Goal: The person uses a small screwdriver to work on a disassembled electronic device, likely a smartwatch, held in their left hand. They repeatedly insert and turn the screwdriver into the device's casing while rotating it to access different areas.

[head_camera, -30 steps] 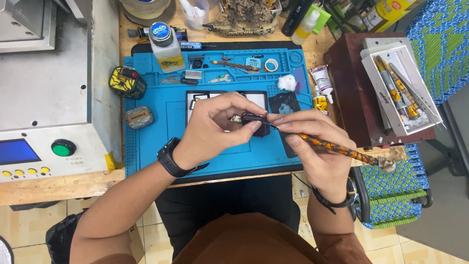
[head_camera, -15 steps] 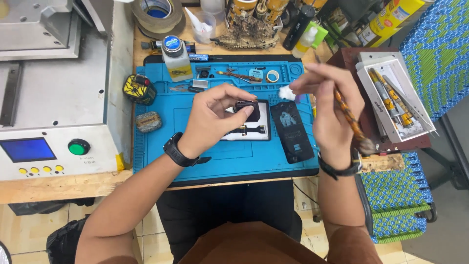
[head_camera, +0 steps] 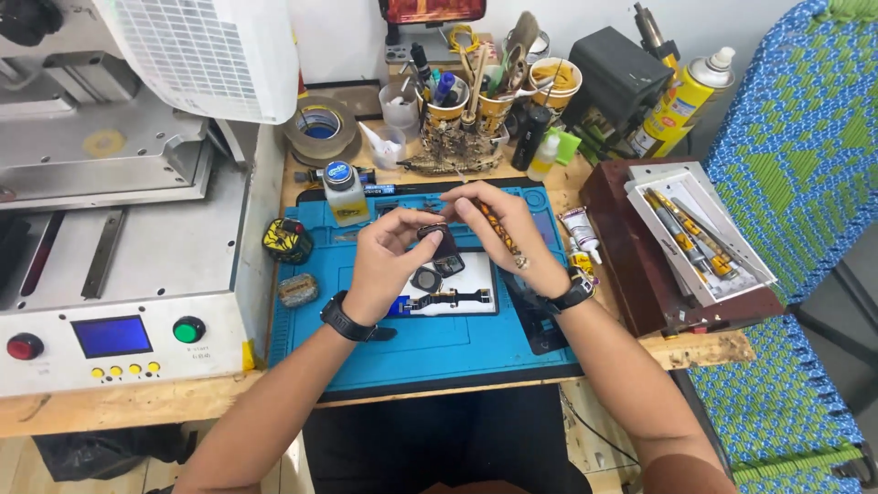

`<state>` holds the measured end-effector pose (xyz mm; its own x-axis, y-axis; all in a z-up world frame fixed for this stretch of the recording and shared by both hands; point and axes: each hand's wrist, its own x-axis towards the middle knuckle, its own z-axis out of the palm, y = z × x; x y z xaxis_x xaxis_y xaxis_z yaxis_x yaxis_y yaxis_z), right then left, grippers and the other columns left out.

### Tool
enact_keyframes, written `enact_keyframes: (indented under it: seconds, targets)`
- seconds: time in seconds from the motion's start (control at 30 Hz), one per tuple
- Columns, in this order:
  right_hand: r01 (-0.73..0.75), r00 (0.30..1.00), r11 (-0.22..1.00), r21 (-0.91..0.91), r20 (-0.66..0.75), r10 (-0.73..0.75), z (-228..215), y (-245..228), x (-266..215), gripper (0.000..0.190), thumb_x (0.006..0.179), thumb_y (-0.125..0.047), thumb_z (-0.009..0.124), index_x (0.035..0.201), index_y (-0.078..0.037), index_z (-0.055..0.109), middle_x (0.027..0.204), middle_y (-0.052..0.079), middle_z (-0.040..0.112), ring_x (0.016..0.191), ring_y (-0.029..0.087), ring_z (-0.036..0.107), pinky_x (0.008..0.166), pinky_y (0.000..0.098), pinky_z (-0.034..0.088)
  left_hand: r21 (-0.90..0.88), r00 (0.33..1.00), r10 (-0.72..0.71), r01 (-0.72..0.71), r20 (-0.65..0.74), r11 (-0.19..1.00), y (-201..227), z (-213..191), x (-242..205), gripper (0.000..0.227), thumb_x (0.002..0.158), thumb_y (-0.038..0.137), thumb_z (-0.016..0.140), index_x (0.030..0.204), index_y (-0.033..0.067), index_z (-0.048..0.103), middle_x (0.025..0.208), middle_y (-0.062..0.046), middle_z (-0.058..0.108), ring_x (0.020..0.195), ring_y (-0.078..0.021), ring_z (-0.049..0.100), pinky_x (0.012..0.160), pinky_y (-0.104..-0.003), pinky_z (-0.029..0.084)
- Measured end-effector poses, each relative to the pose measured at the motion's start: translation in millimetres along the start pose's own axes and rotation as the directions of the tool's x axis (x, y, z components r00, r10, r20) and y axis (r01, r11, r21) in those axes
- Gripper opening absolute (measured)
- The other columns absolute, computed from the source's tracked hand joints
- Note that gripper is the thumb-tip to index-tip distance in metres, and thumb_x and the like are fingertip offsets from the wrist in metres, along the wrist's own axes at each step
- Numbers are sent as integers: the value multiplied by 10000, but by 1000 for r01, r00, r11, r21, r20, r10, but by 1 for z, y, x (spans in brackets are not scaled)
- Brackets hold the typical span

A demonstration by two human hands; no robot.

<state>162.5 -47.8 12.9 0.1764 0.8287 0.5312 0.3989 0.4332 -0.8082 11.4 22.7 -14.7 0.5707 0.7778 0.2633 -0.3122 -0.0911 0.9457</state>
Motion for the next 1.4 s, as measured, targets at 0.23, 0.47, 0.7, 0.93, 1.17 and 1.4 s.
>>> enact_keyframes:
  seconds: [0.23,0.47,0.7,0.93,1.17,1.4]
  targets:
    - [-55,998,995,82,-19,57,-6,5,-4,231,970,-174,491,1028,-9,642,842,123,688,807,172,651,735,332,560,10,997,-50,51,-58,999,-8,1,9,200,819,29,665,1014,-15,652,888,-153,663,817,-166,665,658,-321,612]
    - [-42,998,998,47,-33,44,-6,-2,-3,216,959,-162,511,1029,-9,647,841,128,693,800,191,673,710,331,567,38,994,-99,101,-49,994,-4,4,11,202,825,41,659,1020,-10,649,888,-151,663,806,-156,662,667,-312,609]
    - [-69,997,998,-6,26,70,-3,-3,-2,184,904,-106,586,1052,-12,643,871,156,696,830,252,681,710,371,560,1,986,-150,150,-69,989,-14,-5,8,208,825,41,652,1020,-29,638,889,-179,660,834,-191,667,691,-352,608]
    - [-35,998,994,-101,56,40,2,-8,-5,224,842,-58,652,1062,-19,637,893,149,686,853,311,682,735,400,560,10,990,-139,139,-35,990,-11,-9,3,189,829,40,646,1006,-24,633,926,-173,654,900,-213,658,731,-367,604]
    - [-16,997,994,-112,68,23,5,-12,-6,279,809,-25,682,1081,-16,621,869,158,659,848,319,669,727,386,562,26,995,-96,96,-33,995,-13,-8,-1,168,821,22,644,987,-2,632,935,-173,647,928,-258,653,751,-371,579]
    - [-12,998,996,-94,57,17,6,-7,-8,300,801,-8,685,1094,-19,619,872,151,643,855,310,663,734,383,562,39,998,-60,62,-33,997,-14,-9,-1,163,822,25,641,983,12,625,945,-158,643,958,-259,639,773,-372,561]
